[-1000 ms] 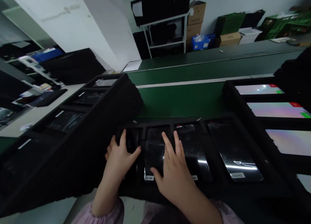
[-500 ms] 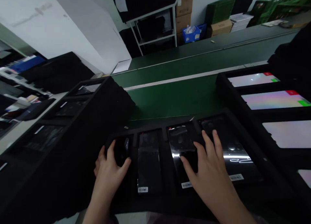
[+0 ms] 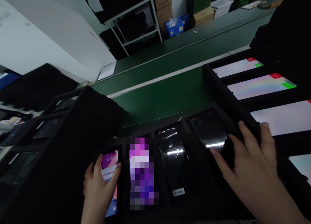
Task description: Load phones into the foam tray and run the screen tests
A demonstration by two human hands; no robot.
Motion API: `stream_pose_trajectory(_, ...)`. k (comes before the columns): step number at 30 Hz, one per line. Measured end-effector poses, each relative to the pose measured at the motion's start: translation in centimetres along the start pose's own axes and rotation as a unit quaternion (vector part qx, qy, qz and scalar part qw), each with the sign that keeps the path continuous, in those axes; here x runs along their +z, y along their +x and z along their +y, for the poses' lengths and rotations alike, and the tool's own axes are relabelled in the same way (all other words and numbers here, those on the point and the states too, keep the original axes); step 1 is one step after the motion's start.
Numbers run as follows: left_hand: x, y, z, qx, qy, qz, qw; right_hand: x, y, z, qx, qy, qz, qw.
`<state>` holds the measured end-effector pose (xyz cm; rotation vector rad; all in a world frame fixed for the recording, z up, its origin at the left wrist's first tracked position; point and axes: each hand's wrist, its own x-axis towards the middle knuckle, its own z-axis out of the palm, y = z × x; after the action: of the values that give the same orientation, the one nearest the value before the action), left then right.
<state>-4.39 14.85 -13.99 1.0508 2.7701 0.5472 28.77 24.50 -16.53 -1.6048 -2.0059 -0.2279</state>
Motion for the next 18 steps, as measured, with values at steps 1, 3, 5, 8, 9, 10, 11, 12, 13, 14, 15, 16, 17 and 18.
stream_pose_trajectory(1,0.1,0.1,-0.1,-0.003,-0.005,0.003,1.0,0.2,0.1,0.3,-0.005,0.008,-0.005,1.0)
stream_pose_trajectory(3,0.2,0.2,-0.2,-0.011,-0.01,0.008,1.0,0.6,0.3,0.6,-0.016,0.025,-0.013,0.999)
stream_pose_trajectory(5,0.2,0.2,-0.3,-0.019,-0.015,0.011,1.0,0.7,0.7,0.7,-0.027,0.029,-0.019,0.999)
stream_pose_trajectory(8,0.2,0.4,-0.3,-0.041,-0.026,0.011,0.999,0.5,1.0,0.9,-0.033,0.027,-0.032,0.999)
stream_pose_trajectory(9,0.2,0.5,-0.4,-0.051,-0.029,0.01,0.998,0.4,1.1,1.1,-0.036,0.028,-0.04,0.998)
stream_pose_trajectory(10,0.1,0.8,-0.4,-0.055,-0.03,0.012,0.998,0.2,1.2,1.2,-0.039,0.031,-0.051,0.997)
stream_pose_trajectory(11,0.1,1.1,-0.5,-0.053,-0.027,0.014,0.998,0.1,1.3,1.4,-0.041,0.036,-0.062,0.997)
stream_pose_trajectory(12,0.0,1.4,-0.6,-0.049,-0.019,0.016,0.998,0.1,1.4,1.6,-0.04,0.042,-0.071,0.996)
stream_pose_trajectory(13,0.0,1.8,-0.8,-0.046,-0.008,0.016,0.999,0.1,1.5,1.7,-0.038,0.047,-0.076,0.995)
stream_pose_trajectory(14,-0.1,2.2,-1.1,-0.045,0.004,0.014,0.999,0.1,1.6,1.8,-0.035,0.052,-0.077,0.995)
stream_pose_trajectory(15,-0.1,2.4,-1.5,-0.053,0.011,0.012,0.998,0.2,1.7,1.8,-0.029,0.055,-0.074,0.995)
stream_pose_trajectory(16,-0.2,2.4,-2.0,-0.066,0.014,0.015,0.998,0.3,1.7,1.8,-0.022,0.058,-0.068,0.996)
stream_pose_trajectory(17,-0.3,2.3,-2.7,-0.073,0.014,0.021,0.997,0.3,1.7,1.7,-0.015,0.061,-0.059,0.996)
stream_pose_trajectory(18,-0.3,1.9,-3.5,-0.067,0.013,0.029,0.997,0.3,1.5,1.6,-0.006,0.064,-0.048,0.997)
